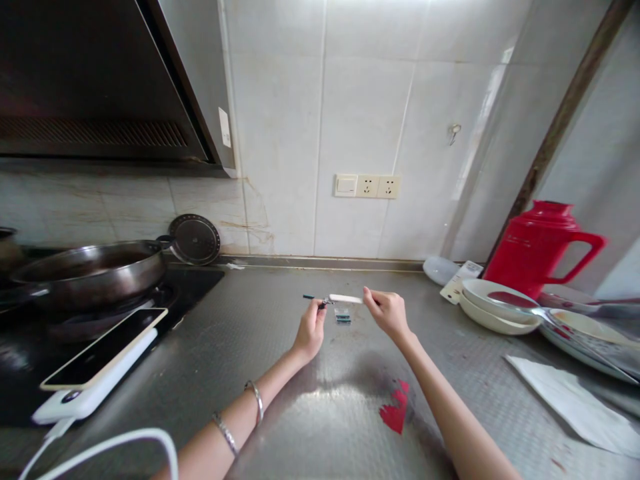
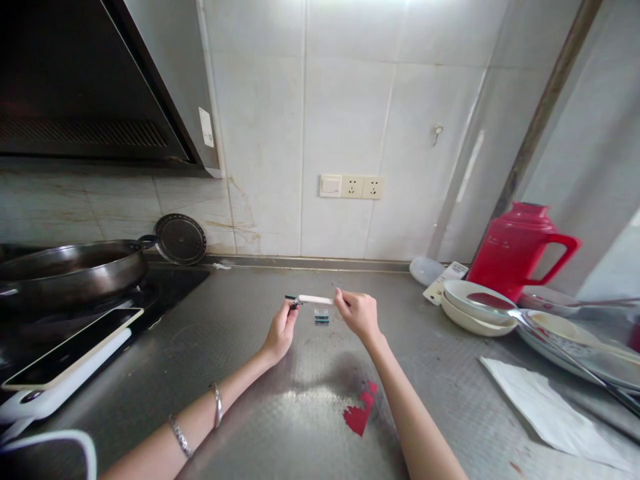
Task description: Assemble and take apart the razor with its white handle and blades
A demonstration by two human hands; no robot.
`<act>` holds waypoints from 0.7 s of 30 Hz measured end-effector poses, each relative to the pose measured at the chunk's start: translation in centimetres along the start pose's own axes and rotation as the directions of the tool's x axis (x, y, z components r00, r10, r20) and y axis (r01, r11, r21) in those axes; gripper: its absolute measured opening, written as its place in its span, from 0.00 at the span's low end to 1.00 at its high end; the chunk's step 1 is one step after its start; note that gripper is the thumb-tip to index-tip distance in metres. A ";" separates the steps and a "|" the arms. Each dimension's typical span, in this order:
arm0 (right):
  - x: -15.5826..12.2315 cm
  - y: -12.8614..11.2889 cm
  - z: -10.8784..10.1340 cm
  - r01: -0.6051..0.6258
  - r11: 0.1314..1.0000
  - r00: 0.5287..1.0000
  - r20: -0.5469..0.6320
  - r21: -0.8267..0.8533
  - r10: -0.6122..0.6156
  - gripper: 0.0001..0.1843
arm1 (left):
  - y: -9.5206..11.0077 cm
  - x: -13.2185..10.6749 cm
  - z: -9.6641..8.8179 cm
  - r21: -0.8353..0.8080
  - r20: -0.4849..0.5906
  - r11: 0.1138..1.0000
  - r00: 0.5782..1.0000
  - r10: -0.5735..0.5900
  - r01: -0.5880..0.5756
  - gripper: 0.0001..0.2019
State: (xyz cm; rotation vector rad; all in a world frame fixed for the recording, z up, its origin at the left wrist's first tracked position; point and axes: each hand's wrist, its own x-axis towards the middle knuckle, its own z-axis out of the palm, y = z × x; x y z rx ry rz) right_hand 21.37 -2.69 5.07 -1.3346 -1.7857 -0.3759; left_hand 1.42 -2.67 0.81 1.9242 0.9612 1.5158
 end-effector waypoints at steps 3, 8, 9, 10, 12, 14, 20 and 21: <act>-0.1 -0.6 0.4 -0.008 1.000 1.000 0.013 0.026 0.008 0.28 | 0.0 -0.1 0.1 0.002 0.023 1.000 1.000 -0.001 0.001 0.07; 0.0 0.5 0.2 -0.037 0.997 0.997 0.075 0.062 0.032 0.29 | 0.0 -0.1 0.1 0.012 0.000 1.000 1.000 0.015 -0.015 0.08; 0.0 0.5 0.1 -0.043 0.997 0.997 0.071 0.070 0.038 0.29 | 0.0 -0.1 0.1 0.014 0.003 1.000 1.000 0.015 -0.015 0.08; 0.1 0.4 0.1 -0.050 0.996 0.997 0.065 0.080 0.045 0.29 | 0.0 -0.1 0.1 0.015 0.007 1.000 1.000 0.014 -0.014 0.08; 0.1 -0.2 0.2 -0.049 0.993 0.997 0.065 0.105 0.043 0.28 | 0.0 -0.1 0.1 0.013 0.009 1.000 1.000 0.015 -0.016 0.08; 0.1 -0.7 0.4 -0.035 0.991 0.996 0.081 0.127 0.025 0.28 | 0.1 -0.1 0.1 0.011 0.002 1.000 1.000 0.017 -0.017 0.08; -0.1 0.5 0.2 -0.090 0.985 0.991 0.115 0.145 0.074 0.28 | 0.9 -0.3 0.1 -0.019 -0.033 1.000 0.999 0.014 -0.014 0.08; 0.0 0.8 0.1 -0.124 0.981 0.987 0.116 0.151 0.107 0.28 | 1.1 -0.3 0.1 -0.030 -0.044 0.999 0.999 0.009 -0.010 0.09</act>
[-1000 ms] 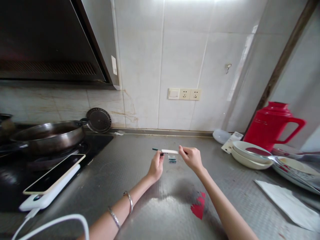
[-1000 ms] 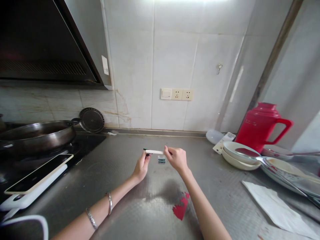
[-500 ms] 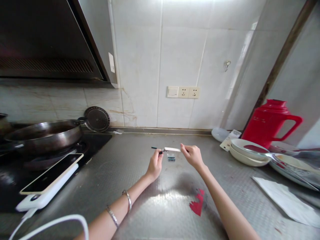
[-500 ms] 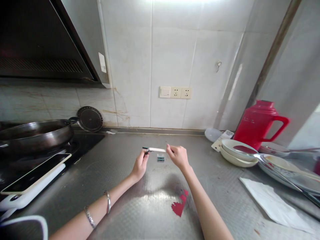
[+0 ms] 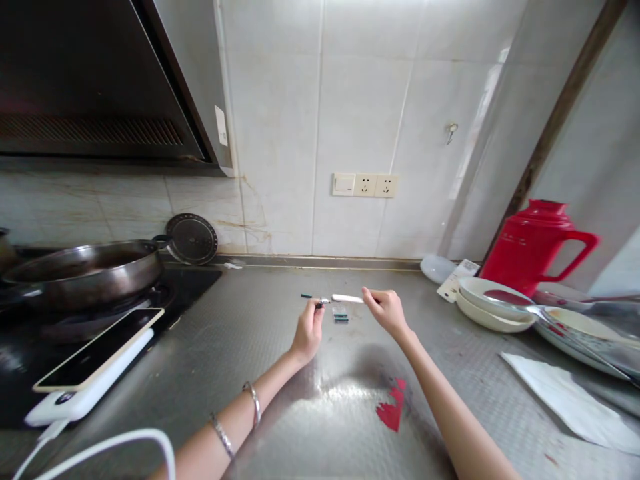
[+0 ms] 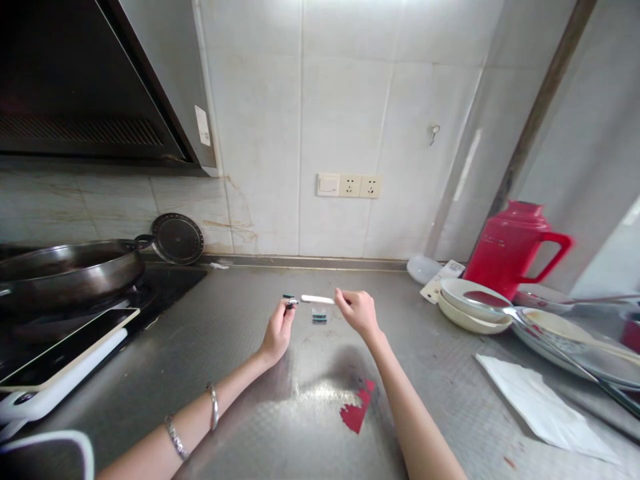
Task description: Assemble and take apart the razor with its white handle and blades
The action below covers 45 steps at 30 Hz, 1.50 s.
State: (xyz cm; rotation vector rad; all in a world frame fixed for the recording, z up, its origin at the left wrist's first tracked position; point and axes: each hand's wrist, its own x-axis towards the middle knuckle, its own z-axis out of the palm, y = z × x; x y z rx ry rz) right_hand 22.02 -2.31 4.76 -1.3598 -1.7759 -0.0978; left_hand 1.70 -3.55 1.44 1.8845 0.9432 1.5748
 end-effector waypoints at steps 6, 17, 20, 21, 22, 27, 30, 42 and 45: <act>0.6 -2.1 -0.2 -0.296 0.887 0.952 0.037 0.354 0.303 0.28 | 0.0 0.3 0.0 -0.036 -0.026 0.998 0.998 -0.049 0.048 0.11; -4.8 -11.0 -1.8 -0.654 -0.104 0.714 0.656 0.750 0.243 0.16 | -0.5 0.5 0.4 -0.105 -0.031 0.978 0.983 -0.183 0.179 0.11; -5.7 -12.2 -2.4 -0.652 -0.239 0.676 0.694 0.720 0.247 0.15 | -0.3 0.5 0.3 -0.071 -0.057 0.980 0.981 -0.188 0.184 0.10; -5.8 -12.5 -2.5 -0.651 -0.274 0.665 0.706 0.708 0.244 0.15 | -0.3 0.5 0.3 -0.056 -0.064 0.982 0.981 -0.184 0.180 0.10; -5.8 -12.8 -2.7 -0.653 -0.307 0.653 0.720 0.692 0.236 0.15 | -0.2 0.4 0.3 -0.043 -0.068 0.984 0.982 -0.178 0.175 0.10; -6.2 -13.9 -2.1 -0.657 -0.421 0.602 0.771 0.626 0.207 0.15 | -0.2 0.2 0.4 -0.032 -0.062 0.987 0.985 -0.161 0.159 0.11; -7.8 -14.6 -0.9 -0.651 -0.437 0.590 0.776 0.620 0.222 0.17 | -0.4 0.4 0.4 -0.026 -0.090 0.987 0.983 -0.162 0.160 0.10; -7.4 -15.8 0.3 -0.586 -0.363 0.670 0.685 0.724 0.284 0.22 | 0.2 0.7 0.1 -0.025 -0.119 0.983 0.976 -0.183 0.182 0.10; -8.0 -16.1 0.6 -0.607 -0.368 0.653 0.706 0.705 0.275 0.23 | 0.0 0.8 0.0 -0.020 -0.122 0.985 0.977 -0.173 0.172 0.09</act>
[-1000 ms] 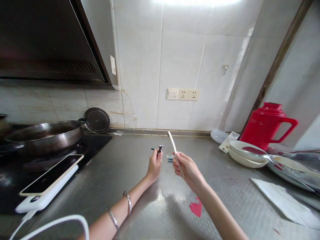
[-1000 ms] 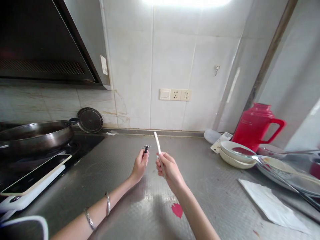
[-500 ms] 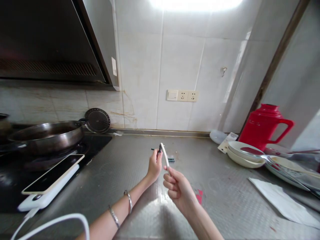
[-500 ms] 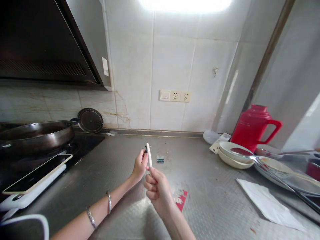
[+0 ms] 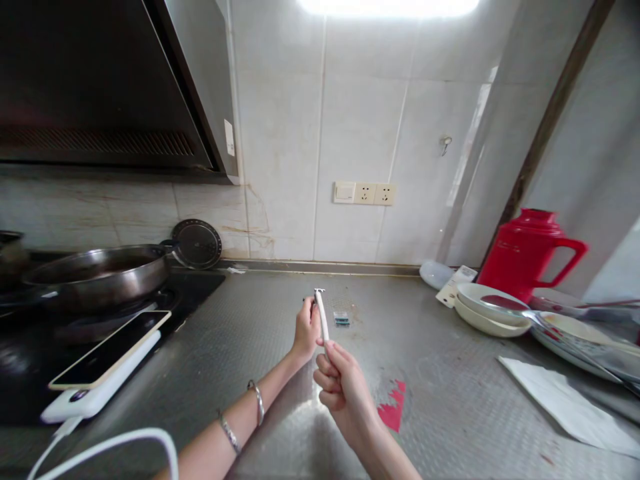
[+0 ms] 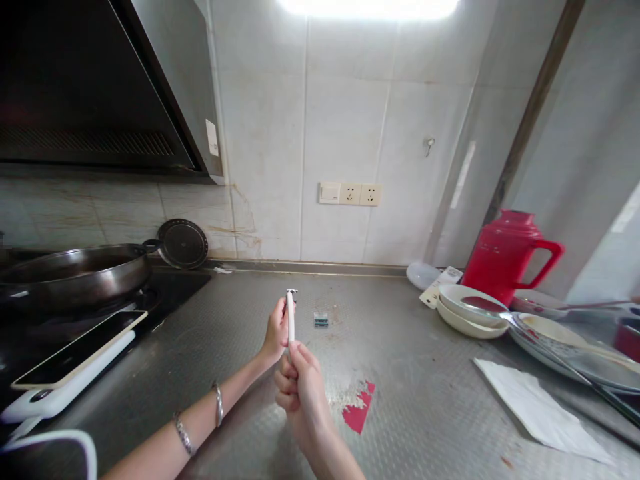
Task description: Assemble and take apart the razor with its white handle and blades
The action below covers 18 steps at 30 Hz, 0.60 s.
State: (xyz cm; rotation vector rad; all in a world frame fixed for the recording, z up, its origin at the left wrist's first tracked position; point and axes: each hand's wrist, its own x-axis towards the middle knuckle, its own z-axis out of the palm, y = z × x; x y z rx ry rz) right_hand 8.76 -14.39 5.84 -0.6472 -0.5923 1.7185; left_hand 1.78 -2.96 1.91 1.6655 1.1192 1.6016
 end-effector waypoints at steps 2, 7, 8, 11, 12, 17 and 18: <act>0.0 -0.2 0.1 0.009 1.000 1.000 0.004 0.011 -0.009 0.23 | 0.0 0.0 0.0 0.000 0.004 1.000 1.000 0.001 -0.001 0.09; 0.7 -0.6 0.3 0.065 0.997 0.998 0.018 0.037 -0.066 0.22 | 0.2 -0.1 0.1 0.003 0.023 1.000 1.000 0.004 -0.004 0.09; 0.7 -0.4 0.2 0.061 0.998 0.998 0.015 0.033 -0.061 0.22 | 0.1 -0.1 0.1 -0.001 0.023 1.000 1.000 0.007 -0.007 0.08; 0.3 0.2 0.1 0.009 1.000 1.000 0.020 0.010 -0.009 0.22 | -0.2 0.1 0.1 -0.017 0.010 1.000 1.000 -0.011 0.011 0.08; 0.2 0.1 0.1 -0.002 1.000 1.000 0.030 0.006 0.002 0.22 | -0.2 0.1 0.0 -0.019 0.008 1.000 1.000 -0.021 0.022 0.08; 0.6 -1.1 0.3 0.032 0.999 0.998 0.058 0.036 -0.034 0.21 | 0.1 0.0 0.0 -0.010 0.022 1.000 1.000 -0.021 0.021 0.09; 0.7 -1.1 0.3 0.025 0.999 0.998 0.053 0.043 -0.027 0.21 | 0.1 0.0 0.0 -0.014 0.020 1.000 1.000 -0.019 0.019 0.09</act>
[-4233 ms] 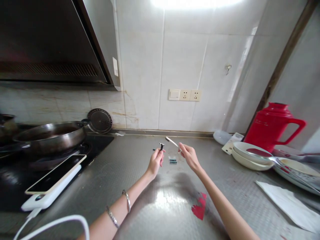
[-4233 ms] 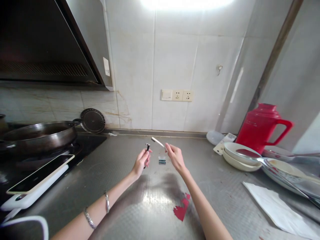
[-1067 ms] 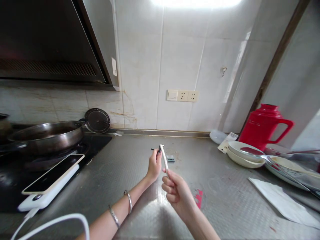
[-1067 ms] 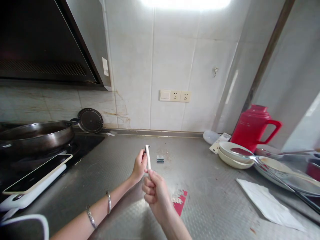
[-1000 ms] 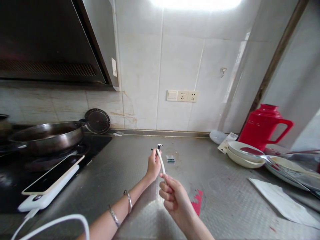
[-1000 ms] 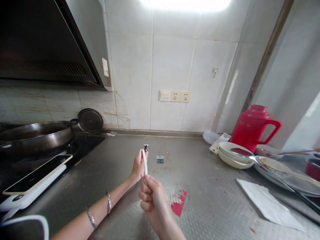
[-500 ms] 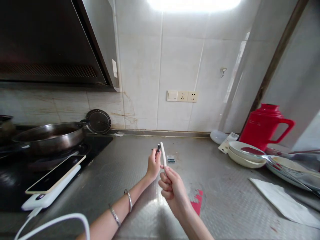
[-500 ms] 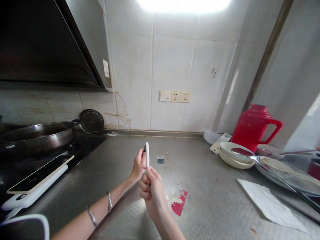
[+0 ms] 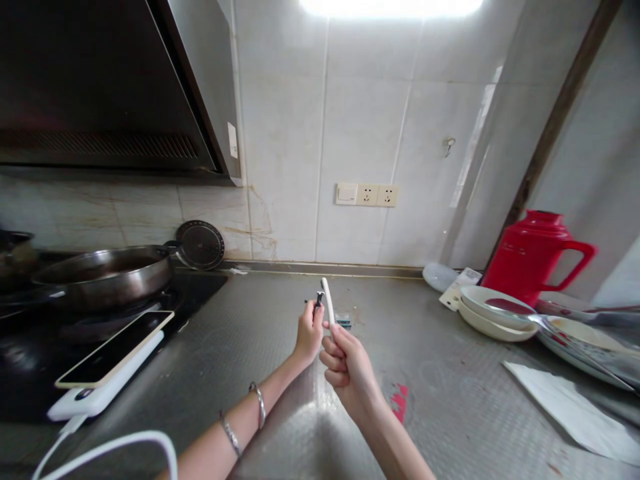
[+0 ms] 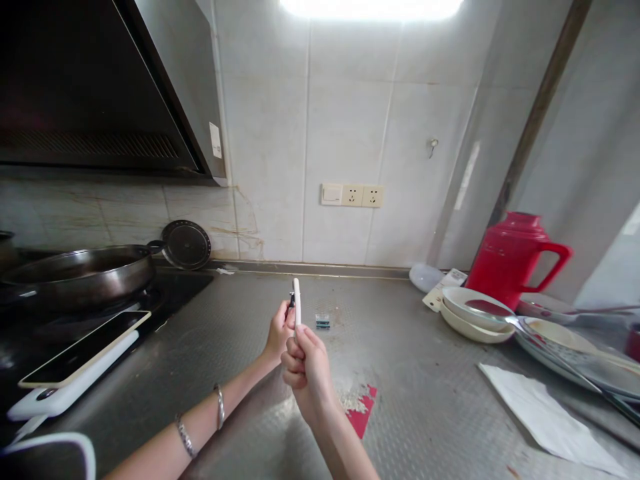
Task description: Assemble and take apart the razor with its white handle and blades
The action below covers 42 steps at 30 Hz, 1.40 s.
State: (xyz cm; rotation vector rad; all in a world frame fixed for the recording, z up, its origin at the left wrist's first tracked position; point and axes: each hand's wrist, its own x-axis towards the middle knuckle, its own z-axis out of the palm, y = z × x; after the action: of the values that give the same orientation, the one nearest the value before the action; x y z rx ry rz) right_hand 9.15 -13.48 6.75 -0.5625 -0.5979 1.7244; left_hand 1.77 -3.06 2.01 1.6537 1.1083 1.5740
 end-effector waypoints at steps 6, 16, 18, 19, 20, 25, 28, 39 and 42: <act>-0.3 1.6 -0.5 -0.065 0.998 0.998 -0.016 0.017 0.066 0.23 | -0.5 0.1 0.1 -0.030 0.006 1.000 1.000 -0.002 0.002 0.08; 0.0 0.8 -0.5 -0.073 0.997 0.997 -0.032 0.035 0.074 0.25 | -0.1 0.3 -0.2 0.015 -0.025 1.000 1.000 0.007 -0.007 0.09; -0.2 0.7 -0.6 -0.075 0.997 0.997 -0.028 0.021 0.076 0.26 | -0.3 0.4 -0.3 0.018 -0.036 1.000 0.999 0.009 -0.008 0.10; -0.2 0.5 -0.5 -0.064 0.998 0.998 -0.026 0.016 0.065 0.26 | -0.4 0.5 -0.3 0.016 -0.038 1.000 0.999 0.004 -0.004 0.10; -0.1 0.3 -0.5 -0.048 0.999 0.999 -0.025 0.014 0.048 0.26 | -0.4 0.5 -0.3 0.012 -0.033 1.000 0.999 -0.002 0.002 0.10; 0.3 0.3 -0.4 -0.027 0.999 0.999 -0.029 0.027 0.028 0.24 | -0.1 0.2 -0.1 0.001 -0.008 1.000 1.000 -0.006 0.006 0.09; 0.0 0.8 -0.5 -0.038 0.998 0.999 -0.034 0.044 0.040 0.23 | 0.0 0.2 -0.1 -0.004 -0.009 1.000 1.000 -0.011 0.011 0.10; -0.2 1.2 -0.3 -0.052 0.998 0.999 -0.013 0.044 0.053 0.23 | -0.3 0.3 0.0 -0.012 -0.019 1.000 1.000 -0.002 0.002 0.08; -0.5 1.4 -0.4 -0.068 0.997 0.998 -0.013 0.048 0.068 0.23 | -0.3 0.4 -0.1 -0.026 -0.028 0.999 0.999 -0.020 0.020 0.09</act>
State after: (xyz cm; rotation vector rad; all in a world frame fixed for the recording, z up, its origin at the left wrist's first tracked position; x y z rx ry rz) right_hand 8.52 -14.22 5.59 -0.5675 -0.5318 1.7925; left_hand 1.54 -2.56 1.93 1.6039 1.1110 1.5967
